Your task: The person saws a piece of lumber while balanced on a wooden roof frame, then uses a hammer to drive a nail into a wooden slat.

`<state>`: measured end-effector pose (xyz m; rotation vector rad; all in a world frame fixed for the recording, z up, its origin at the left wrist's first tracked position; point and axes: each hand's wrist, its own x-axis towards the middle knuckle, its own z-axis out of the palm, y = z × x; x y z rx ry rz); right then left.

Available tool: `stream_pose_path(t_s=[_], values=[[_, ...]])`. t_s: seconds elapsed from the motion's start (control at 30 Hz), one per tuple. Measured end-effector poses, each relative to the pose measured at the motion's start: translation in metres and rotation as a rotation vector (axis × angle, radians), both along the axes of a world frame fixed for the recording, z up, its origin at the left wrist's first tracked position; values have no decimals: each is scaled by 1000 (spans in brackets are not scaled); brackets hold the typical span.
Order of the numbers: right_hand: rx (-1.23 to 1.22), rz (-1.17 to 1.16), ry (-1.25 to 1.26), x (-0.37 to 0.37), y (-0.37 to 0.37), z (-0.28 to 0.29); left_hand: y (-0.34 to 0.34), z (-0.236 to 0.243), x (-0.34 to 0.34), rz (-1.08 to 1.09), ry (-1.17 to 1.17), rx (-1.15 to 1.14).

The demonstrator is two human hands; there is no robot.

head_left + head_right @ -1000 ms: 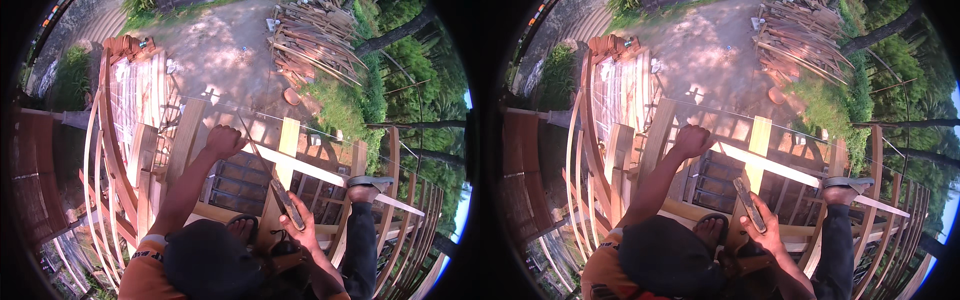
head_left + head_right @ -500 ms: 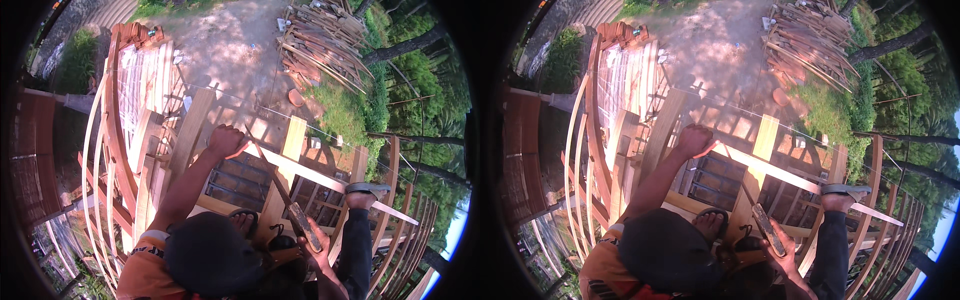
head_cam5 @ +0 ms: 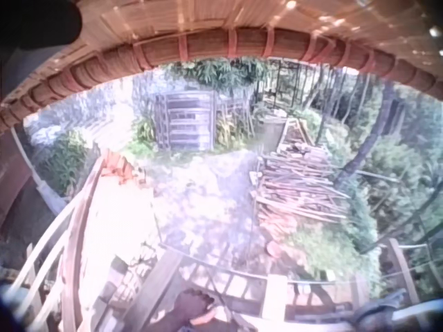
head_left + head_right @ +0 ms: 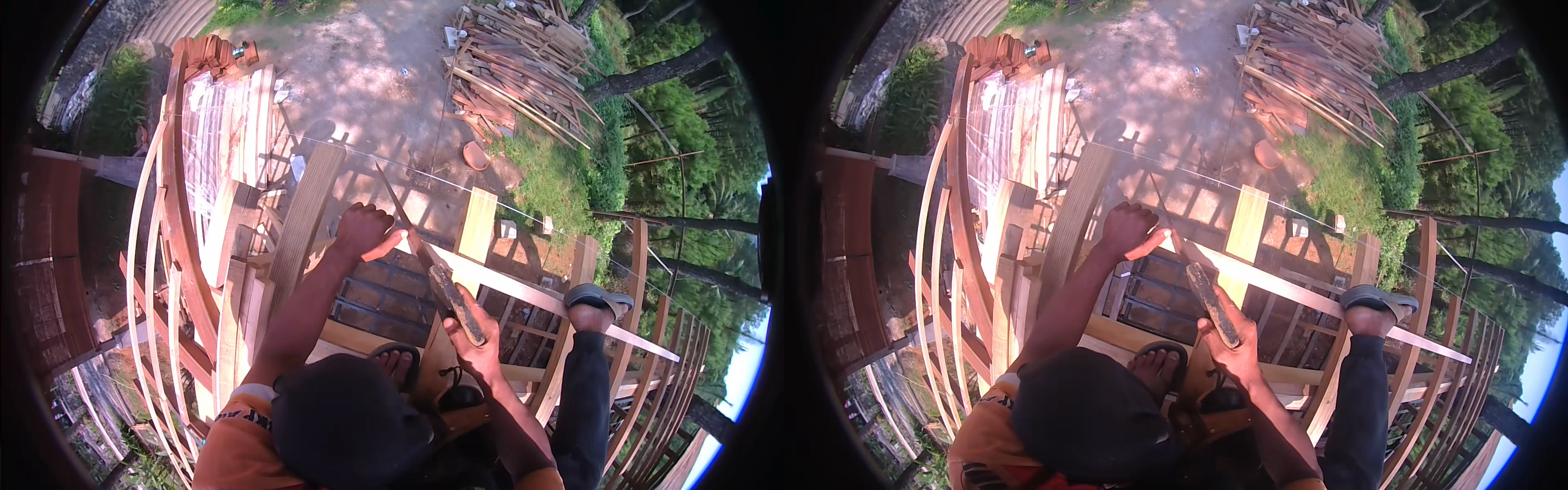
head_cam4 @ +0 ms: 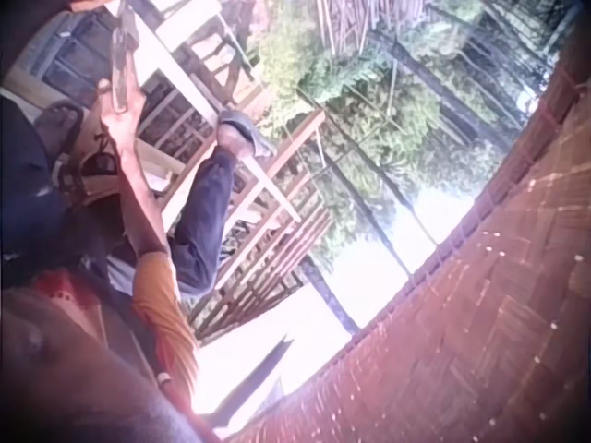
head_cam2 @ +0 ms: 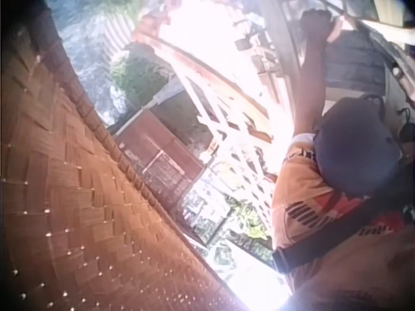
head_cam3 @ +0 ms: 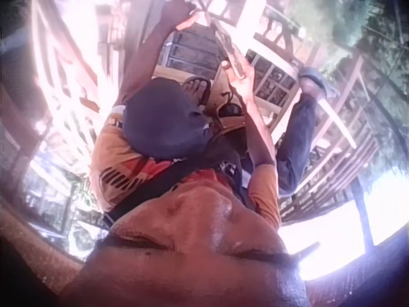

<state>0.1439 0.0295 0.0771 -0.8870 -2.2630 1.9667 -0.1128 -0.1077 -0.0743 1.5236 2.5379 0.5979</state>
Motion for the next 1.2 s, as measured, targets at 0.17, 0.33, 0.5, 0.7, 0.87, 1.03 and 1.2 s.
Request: stream_pose_path(t_s=[0.17, 0.33, 0.5, 0.7, 0.87, 1.03, 1.2], values=[[-98, -95, 48, 24, -13, 12, -5, 3, -2, -7, -36, -38], [-38, -72, -28, 68, -11, 23, -5, 0, -2, -18, -28, -30], [-69, 22, -91, 103, 4, 75, -6, 1, -2, 2, -3, -4], [-32, -14, -231, 112, 14, 98, 1, -1, -1, -21, -58, 25], [-81, -36, -125, 87, 15, 67, -6, 5, -1, 1, -39, 5], [-146, -54, -169, 51, 22, 48, -3, 6, 1, -8, -21, 22], [-260, -127, -92, 52, 13, 42, -4, 8, -1, 8, -26, -3]])
